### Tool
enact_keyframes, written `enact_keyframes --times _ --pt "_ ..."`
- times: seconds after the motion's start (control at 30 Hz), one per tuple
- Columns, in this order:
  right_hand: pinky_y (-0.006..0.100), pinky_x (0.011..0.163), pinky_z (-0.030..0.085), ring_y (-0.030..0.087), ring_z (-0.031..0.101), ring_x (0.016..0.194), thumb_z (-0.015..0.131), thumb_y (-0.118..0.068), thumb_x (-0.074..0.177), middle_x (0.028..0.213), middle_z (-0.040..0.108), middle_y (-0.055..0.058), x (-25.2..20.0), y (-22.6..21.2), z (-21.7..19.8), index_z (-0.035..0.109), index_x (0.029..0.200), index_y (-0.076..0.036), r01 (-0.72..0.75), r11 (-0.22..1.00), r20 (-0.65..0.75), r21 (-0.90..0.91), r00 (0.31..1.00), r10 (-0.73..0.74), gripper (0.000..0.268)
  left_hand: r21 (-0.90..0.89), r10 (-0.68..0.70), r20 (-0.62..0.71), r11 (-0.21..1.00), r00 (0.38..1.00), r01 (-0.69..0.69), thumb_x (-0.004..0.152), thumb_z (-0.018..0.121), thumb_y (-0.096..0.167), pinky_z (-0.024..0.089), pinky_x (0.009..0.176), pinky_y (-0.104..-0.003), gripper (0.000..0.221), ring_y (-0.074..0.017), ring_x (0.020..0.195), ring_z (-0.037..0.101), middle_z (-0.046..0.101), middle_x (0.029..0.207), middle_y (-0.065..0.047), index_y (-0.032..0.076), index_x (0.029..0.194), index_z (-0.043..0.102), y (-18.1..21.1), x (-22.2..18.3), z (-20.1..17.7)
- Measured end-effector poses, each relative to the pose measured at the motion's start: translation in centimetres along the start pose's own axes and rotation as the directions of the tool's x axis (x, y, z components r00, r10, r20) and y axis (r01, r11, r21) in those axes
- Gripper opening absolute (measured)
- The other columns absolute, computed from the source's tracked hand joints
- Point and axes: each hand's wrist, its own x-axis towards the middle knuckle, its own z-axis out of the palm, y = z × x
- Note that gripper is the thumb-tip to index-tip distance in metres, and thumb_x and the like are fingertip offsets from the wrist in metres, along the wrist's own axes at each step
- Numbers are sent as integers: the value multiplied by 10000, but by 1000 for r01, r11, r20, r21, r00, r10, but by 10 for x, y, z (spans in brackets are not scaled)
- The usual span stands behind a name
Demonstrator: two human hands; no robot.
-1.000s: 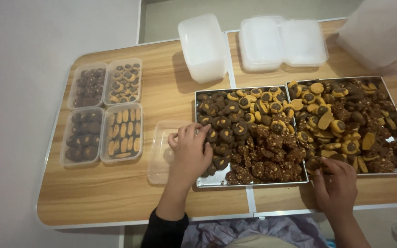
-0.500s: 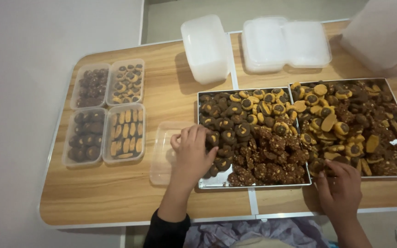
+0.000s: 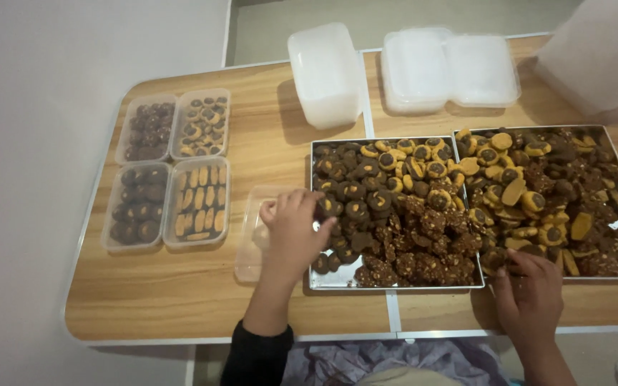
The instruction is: Sorting and packaging various types of cookies from large metal trays into smaller plastic containers.
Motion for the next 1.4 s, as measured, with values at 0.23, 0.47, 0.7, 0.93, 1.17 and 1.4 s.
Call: enact_keyframes --times 0.23,0.47,0.7,0.93,1.17,1.4 --pt "514 1042 506 398 598 1219 654 -118 1065 1269 648 201 -2 3 0 656 1361 2 5 1000 -2 10 1000 -5 319 2 54 -215 998 975 -55 919 667 377 237 1102 -562 475 -209 1236 508 623 1304 32 237 1368 597 -14 20 -6" --pt "505 1092 475 399 587 1218 651 -129 1054 1258 645 202 -1 -1 -3 665 1344 26 4 999 -6 39 1000 -4 329 18 112 4 993 994 -112 929 656 345 200 1156 -597 526 -235 1353 443 586 1426 9 224 1429 544 6 30 -6" --pt "497 1065 477 370 604 1187 627 -159 1070 1242 678 167 5 -9 -8 697 1254 0 6 1000 23 13 1000 -7 253 -56 39 -20 998 999 -40 938 630 293 150 1159 -625 474 -217 1365 424 550 1461 38 262 1403 546 -10 9 -4" --pt "496 1049 491 380 620 1151 659 -94 1068 1210 687 194 5 -9 -7 709 1214 28 76 996 -34 39 997 -75 197 29 82 -19 996 996 -81 938 608 437 178 1136 -627 462 -257 1360 406 544 1434 -34 214 1343 619 -20 7 16" --pt "496 1089 468 366 617 1160 643 -57 1067 1235 685 177 7 -11 -7 701 1220 17 92 994 -34 62 995 -90 180 -32 166 -162 984 973 -174 927 615 418 218 1050 -524 380 -264 1258 446 580 1299 -22 178 1216 670 -23 4 23" --pt "499 1099 471 366 632 1142 661 -61 1057 1209 697 176 6 -10 -5 722 1183 20 86 996 -30 27 996 -85 162 -131 120 -120 982 986 -136 926 631 456 183 1100 -540 341 -223 1203 536 672 1206 25 211 1161 665 -13 -1 20"
